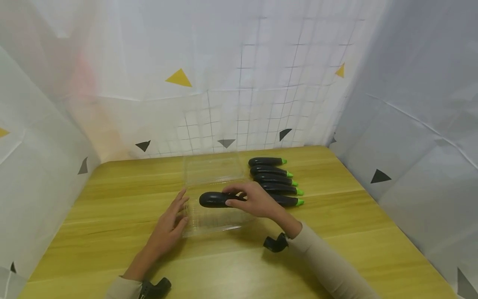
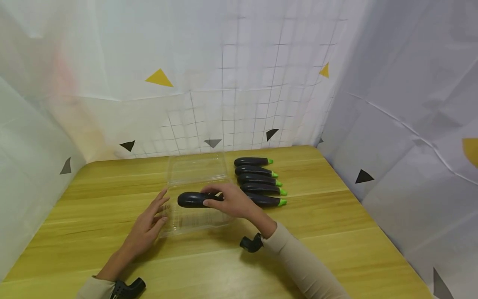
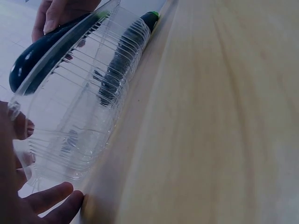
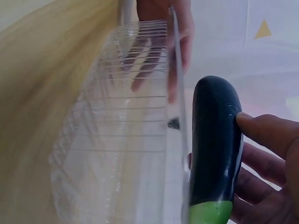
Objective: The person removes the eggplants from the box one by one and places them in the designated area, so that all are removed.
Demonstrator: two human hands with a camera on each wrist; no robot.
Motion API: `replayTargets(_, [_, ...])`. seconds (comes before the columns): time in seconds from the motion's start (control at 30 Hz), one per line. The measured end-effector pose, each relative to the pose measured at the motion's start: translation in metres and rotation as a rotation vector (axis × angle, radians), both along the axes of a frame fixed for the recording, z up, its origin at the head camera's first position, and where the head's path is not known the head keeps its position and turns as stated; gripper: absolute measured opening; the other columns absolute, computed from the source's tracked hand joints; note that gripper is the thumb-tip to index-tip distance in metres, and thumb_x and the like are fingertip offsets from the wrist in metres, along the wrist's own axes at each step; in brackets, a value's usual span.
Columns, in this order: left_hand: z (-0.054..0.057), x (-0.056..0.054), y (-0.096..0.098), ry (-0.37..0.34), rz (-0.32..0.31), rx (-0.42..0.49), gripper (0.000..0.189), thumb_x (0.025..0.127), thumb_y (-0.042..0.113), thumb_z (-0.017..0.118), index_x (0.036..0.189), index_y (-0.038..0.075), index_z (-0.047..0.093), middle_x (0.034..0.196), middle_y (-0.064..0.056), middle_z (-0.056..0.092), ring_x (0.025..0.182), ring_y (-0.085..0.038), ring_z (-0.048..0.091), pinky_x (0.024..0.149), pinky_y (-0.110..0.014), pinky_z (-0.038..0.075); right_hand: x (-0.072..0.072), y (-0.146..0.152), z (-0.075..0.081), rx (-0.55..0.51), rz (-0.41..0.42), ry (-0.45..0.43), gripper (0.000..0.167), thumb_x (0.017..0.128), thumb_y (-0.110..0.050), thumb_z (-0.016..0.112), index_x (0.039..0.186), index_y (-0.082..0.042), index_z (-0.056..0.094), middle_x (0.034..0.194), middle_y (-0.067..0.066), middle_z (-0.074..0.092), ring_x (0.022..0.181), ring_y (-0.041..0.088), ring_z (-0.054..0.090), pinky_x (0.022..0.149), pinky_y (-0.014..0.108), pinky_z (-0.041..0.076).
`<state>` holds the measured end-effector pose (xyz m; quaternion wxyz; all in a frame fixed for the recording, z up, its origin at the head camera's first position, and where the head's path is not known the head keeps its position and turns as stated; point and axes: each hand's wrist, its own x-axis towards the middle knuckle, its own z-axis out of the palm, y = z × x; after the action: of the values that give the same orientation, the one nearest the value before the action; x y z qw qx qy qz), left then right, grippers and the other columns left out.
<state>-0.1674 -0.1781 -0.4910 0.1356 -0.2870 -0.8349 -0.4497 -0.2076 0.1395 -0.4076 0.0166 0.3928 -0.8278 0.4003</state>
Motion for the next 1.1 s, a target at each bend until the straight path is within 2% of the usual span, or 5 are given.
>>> replayTargets(0.3, [0.0, -0.001, 0.0, -0.023, 0.003, 0.002, 0.068, 0.1, -0.005, 0.057, 0.162, 0.012, 0.034, 0.17, -0.01, 0.024, 0.134, -0.043, 0.052, 0.098, -0.052, 0.053, 0.0, 0.012, 0.009, -0.031, -0.028, 0.005, 0.031, 0.1, -0.021, 0.074, 0.13, -0.011, 0.072, 0.124, 0.0, 0.071, 0.112, 0.015, 0.067, 0.089, 0.034, 0.059])
replayTargets(0.53, [0.0, 0.0, 0.0, -0.021, -0.003, 0.014, 0.066, 0.101, -0.005, 0.057, 0.161, 0.01, 0.036, 0.17, -0.01, 0.024, 0.134, -0.043, 0.052, 0.098, -0.052, 0.053, 0.0, 0.021, 0.012, -0.037, -0.039, -0.007, 0.033, 0.099, -0.019, 0.075, 0.13, -0.011, 0.072, 0.125, 0.0, 0.071, 0.112, 0.015, 0.067, 0.088, 0.034, 0.059])
replayTargets(0.8, [0.002, 0.0, 0.0, -0.027, -0.013, 0.008, 0.066, 0.102, -0.004, 0.055, 0.163, 0.011, 0.033, 0.17, -0.013, 0.024, 0.134, -0.044, 0.051, 0.097, -0.053, 0.053, 0.0, 0.029, 0.012, -0.044, -0.059, 0.006, 0.033, 0.098, -0.02, 0.076, 0.13, -0.012, 0.072, 0.123, 0.0, 0.072, 0.109, 0.014, 0.068, 0.084, 0.034, 0.06])
replayTargets(1.1, [0.002, 0.001, 0.0, -0.014, -0.003, -0.007, 0.066, 0.102, -0.005, 0.056, 0.162, 0.01, 0.034, 0.17, -0.012, 0.023, 0.134, -0.045, 0.051, 0.095, -0.054, 0.054, 0.002, 0.04, 0.011, -0.057, -0.067, 0.048, 0.033, 0.097, -0.02, 0.077, 0.129, -0.013, 0.073, 0.122, -0.001, 0.072, 0.109, 0.016, 0.069, 0.086, 0.037, 0.06])
